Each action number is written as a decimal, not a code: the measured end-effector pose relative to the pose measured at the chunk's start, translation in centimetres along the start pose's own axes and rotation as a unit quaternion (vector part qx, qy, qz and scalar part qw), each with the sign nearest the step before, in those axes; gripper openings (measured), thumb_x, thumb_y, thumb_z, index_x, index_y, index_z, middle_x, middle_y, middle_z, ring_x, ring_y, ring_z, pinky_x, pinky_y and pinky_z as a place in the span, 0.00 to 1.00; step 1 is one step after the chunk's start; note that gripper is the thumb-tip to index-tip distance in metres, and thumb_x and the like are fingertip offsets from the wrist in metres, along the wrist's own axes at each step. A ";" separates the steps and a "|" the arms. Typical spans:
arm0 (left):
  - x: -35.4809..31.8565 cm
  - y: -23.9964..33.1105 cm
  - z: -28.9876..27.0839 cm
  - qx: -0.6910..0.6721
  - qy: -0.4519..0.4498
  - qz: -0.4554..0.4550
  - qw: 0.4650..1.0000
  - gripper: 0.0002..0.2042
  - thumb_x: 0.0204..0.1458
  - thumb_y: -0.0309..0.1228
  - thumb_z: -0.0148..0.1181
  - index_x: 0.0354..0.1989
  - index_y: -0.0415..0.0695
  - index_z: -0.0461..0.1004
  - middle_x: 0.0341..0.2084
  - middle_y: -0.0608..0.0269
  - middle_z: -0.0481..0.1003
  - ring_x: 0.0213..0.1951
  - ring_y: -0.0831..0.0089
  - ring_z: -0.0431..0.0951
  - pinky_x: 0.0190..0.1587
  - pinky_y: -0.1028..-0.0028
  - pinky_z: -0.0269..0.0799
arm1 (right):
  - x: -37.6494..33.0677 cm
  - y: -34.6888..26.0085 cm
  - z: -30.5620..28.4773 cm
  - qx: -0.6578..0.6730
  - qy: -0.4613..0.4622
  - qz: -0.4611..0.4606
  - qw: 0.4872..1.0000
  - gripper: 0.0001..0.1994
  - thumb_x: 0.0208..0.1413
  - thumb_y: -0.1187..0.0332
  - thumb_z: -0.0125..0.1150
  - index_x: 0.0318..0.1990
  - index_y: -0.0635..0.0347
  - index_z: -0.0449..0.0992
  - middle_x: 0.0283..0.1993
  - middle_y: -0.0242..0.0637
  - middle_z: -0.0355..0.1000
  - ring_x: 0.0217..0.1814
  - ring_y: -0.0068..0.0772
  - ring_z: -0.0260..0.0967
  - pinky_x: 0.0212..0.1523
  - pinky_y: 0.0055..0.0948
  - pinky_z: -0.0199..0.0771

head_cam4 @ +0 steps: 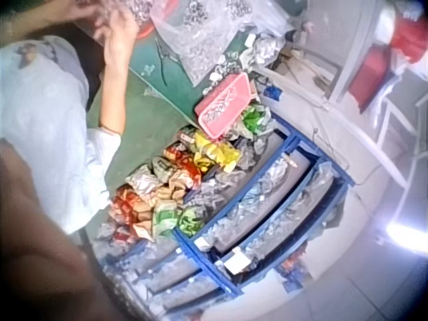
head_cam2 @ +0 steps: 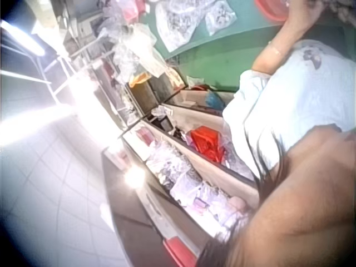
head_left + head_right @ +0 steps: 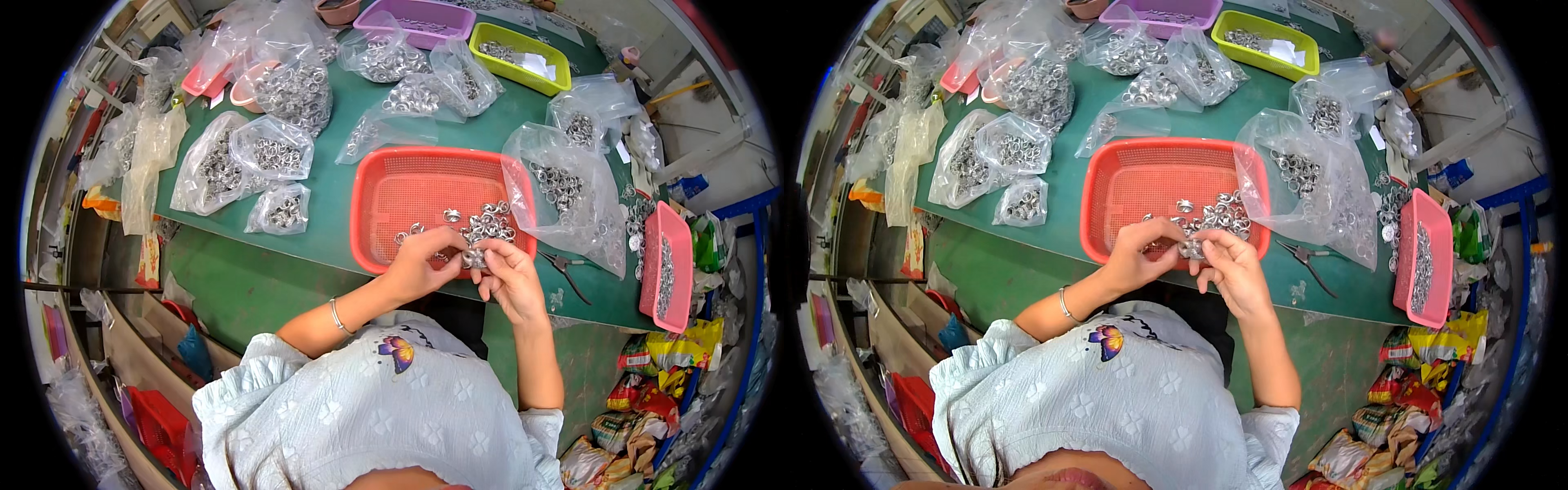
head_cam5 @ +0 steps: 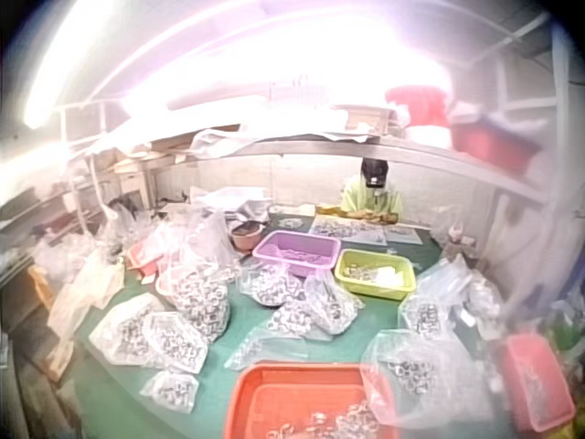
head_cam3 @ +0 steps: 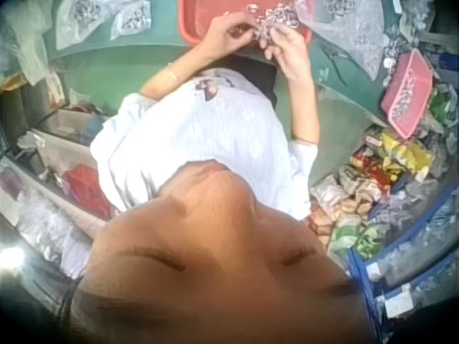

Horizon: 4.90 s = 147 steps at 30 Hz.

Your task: The person repeatedly picks small metal hardware pieces from a red basket, uses pliers to open and close the pieces, and places them back into the basket. The workspace contains multiple plastic bags and trays of similar hardware on a green table.

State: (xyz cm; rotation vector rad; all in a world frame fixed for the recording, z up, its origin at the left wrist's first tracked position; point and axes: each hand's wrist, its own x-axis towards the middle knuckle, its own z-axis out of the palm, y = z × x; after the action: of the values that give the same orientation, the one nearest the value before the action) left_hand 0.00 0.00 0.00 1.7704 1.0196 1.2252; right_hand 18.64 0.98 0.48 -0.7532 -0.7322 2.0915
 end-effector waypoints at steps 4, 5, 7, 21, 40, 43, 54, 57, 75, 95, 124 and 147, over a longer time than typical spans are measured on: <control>-0.4 -0.1 -0.6 -0.060 0.003 -0.103 0.993 0.05 0.45 0.16 0.55 0.31 0.35 0.69 0.29 0.61 0.74 0.31 0.77 0.75 0.33 0.79 0.72 | -0.3 -0.1 1.4 -0.089 0.012 -0.055 0.994 0.10 0.58 0.72 0.47 0.42 0.70 0.70 0.31 0.39 0.70 0.26 0.25 0.67 0.19 0.20 0.70; -0.5 -0.3 -0.7 -0.078 0.000 -0.118 0.990 0.05 0.46 0.16 0.54 0.31 0.35 0.69 0.29 0.60 0.74 0.31 0.78 0.74 0.32 0.79 0.72 | -0.2 0.1 2.0 -0.114 0.021 -0.065 0.991 0.10 0.58 0.72 0.47 0.42 0.70 0.70 0.31 0.39 0.69 0.26 0.25 0.67 0.18 0.20 0.70; -0.5 -1.2 0.1 -0.246 0.027 -0.165 0.955 0.04 0.47 0.17 0.52 0.32 0.36 0.67 0.29 0.59 0.74 0.29 0.77 0.74 0.31 0.79 0.72 | -0.2 0.0 2.1 -0.119 0.030 -0.063 0.990 0.10 0.59 0.72 0.46 0.43 0.69 0.69 0.33 0.38 0.69 0.27 0.25 0.67 0.19 0.20 0.68; -0.7 -2.2 -1.0 -0.444 0.026 -0.267 0.855 0.07 0.51 0.20 0.47 0.38 0.39 0.64 0.31 0.54 0.74 0.30 0.73 0.76 0.35 0.77 0.73 | 0.4 0.7 0.7 -0.074 0.030 -0.050 0.996 0.14 0.56 0.77 0.47 0.50 0.68 0.64 0.46 0.44 0.66 0.38 0.30 0.67 0.32 0.24 0.70; 0.0 -2.4 -7.1 -0.406 -0.068 -0.356 0.839 0.11 0.54 0.37 0.53 0.37 0.41 0.72 0.20 0.72 0.66 0.19 0.87 0.58 0.19 0.86 0.52 | 4.6 0.9 6.8 -0.604 0.004 -0.322 0.729 0.16 0.39 0.78 0.64 0.39 0.69 0.70 0.39 0.45 0.64 0.38 0.41 0.64 0.39 0.31 0.66; 3.6 -3.4 -12.8 -0.292 0.087 -0.236 0.923 0.11 0.51 0.38 0.56 0.35 0.42 0.74 0.19 0.72 0.70 0.20 0.86 0.66 0.20 0.85 0.60 | 4.4 0.8 5.8 -0.599 0.018 -0.294 0.745 0.14 0.42 0.76 0.62 0.39 0.69 0.71 0.38 0.45 0.65 0.38 0.41 0.65 0.39 0.32 0.66; 13.4 -5.4 -28.2 -0.165 0.280 -0.104 0.940 0.17 0.54 0.34 0.48 0.46 0.34 0.65 0.27 0.60 0.69 0.29 0.74 0.70 0.27 0.75 0.68 | 3.0 1.2 2.7 -0.622 0.024 -0.241 0.745 0.09 0.47 0.78 0.56 0.38 0.68 0.71 0.31 0.44 0.68 0.31 0.37 0.69 0.34 0.29 0.68; 11.2 -4.3 -21.2 -0.575 0.095 -0.187 0.791 0.18 0.53 0.22 0.42 0.53 0.32 0.56 0.35 0.54 0.67 0.35 0.70 0.71 0.32 0.75 0.71 | 2.7 1.5 1.1 -0.618 0.069 -0.265 0.737 0.07 0.48 0.78 0.56 0.35 0.69 0.71 0.31 0.44 0.69 0.31 0.39 0.68 0.33 0.30 0.68; 27.7 -0.8 7.6 -0.416 0.029 -0.254 0.873 0.29 0.50 0.18 0.46 0.62 0.40 0.45 0.61 0.43 0.47 0.57 0.56 0.57 0.57 0.57 0.57 | 2.9 2.8 0.3 -0.684 0.123 -0.309 0.650 0.07 0.47 0.71 0.58 0.33 0.63 0.72 0.32 0.42 0.68 0.36 0.44 0.67 0.36 0.36 0.68; 1.6 -3.3 -4.9 0.274 -0.225 -0.127 0.926 0.15 0.48 0.30 0.54 0.44 0.38 0.68 0.34 0.50 0.71 0.39 0.51 0.70 0.44 0.60 0.65 | 8.9 -0.1 -1.2 -0.838 -0.004 -0.123 0.531 0.14 0.44 0.74 0.59 0.42 0.62 0.72 0.39 0.40 0.68 0.47 0.43 0.62 0.47 0.34 0.62; 0.8 -0.2 -1.0 -0.295 0.025 -0.214 0.931 0.16 0.49 0.18 0.54 0.48 0.34 0.65 0.40 0.59 0.70 0.42 0.75 0.72 0.45 0.76 0.71 | 2.6 0.4 3.6 -0.494 0.131 -0.334 0.792 0.08 0.49 0.79 0.55 0.38 0.69 0.72 0.32 0.39 0.68 0.31 0.27 0.66 0.32 0.22 0.66; 0.8 0.4 -0.6 -0.211 0.042 -0.133 0.968 0.10 0.48 0.15 0.53 0.39 0.32 0.70 0.39 0.59 0.68 0.40 0.74 0.72 0.42 0.77 0.72 | 1.8 1.2 3.3 -0.256 0.138 -0.267 0.919 0.09 0.54 0.79 0.51 0.42 0.71 0.70 0.37 0.39 0.70 0.39 0.24 0.68 0.38 0.22 0.70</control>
State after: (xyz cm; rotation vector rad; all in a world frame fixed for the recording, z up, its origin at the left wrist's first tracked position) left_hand -0.33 0.63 0.83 1.2235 0.9249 1.2439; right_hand 14.79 1.02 1.31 -0.9692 -1.1893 1.2760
